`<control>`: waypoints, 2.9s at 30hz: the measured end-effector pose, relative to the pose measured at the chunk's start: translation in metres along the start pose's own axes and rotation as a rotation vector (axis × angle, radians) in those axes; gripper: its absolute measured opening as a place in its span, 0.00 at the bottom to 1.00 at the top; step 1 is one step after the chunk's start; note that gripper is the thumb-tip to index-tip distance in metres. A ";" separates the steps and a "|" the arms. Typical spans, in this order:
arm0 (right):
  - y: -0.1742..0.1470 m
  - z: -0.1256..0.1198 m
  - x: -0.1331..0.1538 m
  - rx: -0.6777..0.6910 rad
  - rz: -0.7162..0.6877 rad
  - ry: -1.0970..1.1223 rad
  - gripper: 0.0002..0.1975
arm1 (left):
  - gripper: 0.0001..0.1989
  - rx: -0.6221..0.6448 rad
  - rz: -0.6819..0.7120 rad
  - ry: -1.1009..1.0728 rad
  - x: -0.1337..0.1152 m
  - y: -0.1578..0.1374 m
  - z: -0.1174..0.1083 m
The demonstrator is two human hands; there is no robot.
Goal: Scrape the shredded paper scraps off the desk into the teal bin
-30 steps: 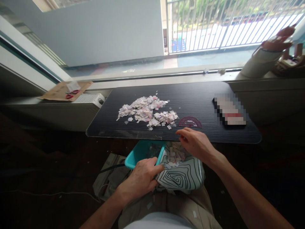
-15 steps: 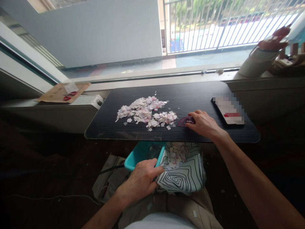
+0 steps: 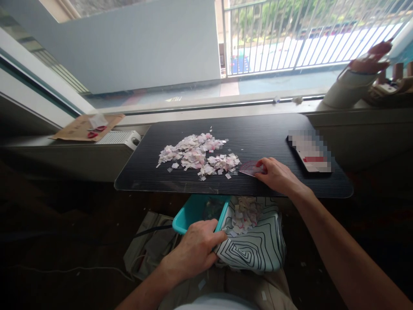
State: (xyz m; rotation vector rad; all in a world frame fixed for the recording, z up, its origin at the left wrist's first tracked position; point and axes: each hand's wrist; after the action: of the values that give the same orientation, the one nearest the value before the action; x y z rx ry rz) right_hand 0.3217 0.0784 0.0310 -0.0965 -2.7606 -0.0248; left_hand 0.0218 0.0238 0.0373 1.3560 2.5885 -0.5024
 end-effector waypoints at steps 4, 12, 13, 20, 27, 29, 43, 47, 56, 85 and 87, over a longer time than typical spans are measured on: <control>-0.015 0.002 0.010 -0.069 -0.005 0.158 0.12 | 0.05 0.017 0.005 0.004 0.000 0.001 0.000; -0.024 -0.006 0.037 0.035 -0.042 0.178 0.13 | 0.05 0.012 0.015 0.015 -0.001 0.003 0.000; -0.024 -0.006 0.041 0.041 -0.049 0.202 0.14 | 0.05 0.010 0.012 0.016 -0.001 0.003 0.000; -0.027 -0.008 0.059 0.050 -0.121 0.128 0.13 | 0.05 0.005 0.006 0.015 0.000 0.001 0.001; -0.033 -0.017 0.058 0.025 -0.146 0.069 0.12 | 0.05 0.019 0.002 0.000 0.001 0.002 -0.002; -0.035 -0.018 0.056 0.034 -0.147 0.053 0.12 | 0.04 0.021 -0.008 -0.011 0.003 0.001 -0.004; -0.049 -0.020 0.040 0.099 -0.089 0.101 0.13 | 0.03 -0.010 -0.080 -0.033 0.010 -0.006 -0.008; -0.048 -0.020 0.038 0.053 -0.078 0.105 0.13 | 0.04 -0.007 -0.073 -0.032 0.010 -0.005 -0.009; -0.052 -0.019 0.033 0.085 -0.105 0.148 0.14 | 0.03 0.013 -0.056 -0.037 0.005 -0.003 -0.012; -0.060 -0.020 0.021 0.108 -0.057 0.162 0.14 | 0.03 0.004 -0.039 -0.027 0.000 0.000 -0.013; -0.060 -0.019 0.019 0.086 -0.044 0.160 0.14 | 0.03 -0.005 -0.032 -0.024 -0.001 0.001 -0.013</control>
State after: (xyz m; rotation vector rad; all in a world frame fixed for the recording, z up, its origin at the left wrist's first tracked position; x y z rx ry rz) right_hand 0.3064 0.0191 0.0554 -0.0105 -2.5989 0.0715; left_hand 0.0232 0.0285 0.0496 1.3010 2.5938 -0.5136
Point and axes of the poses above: each hand's wrist, its own y-axis towards the middle knuckle, its own z-axis out of the palm, x = y × z, and after that the axes turned 3 degrees about -z, right-handed
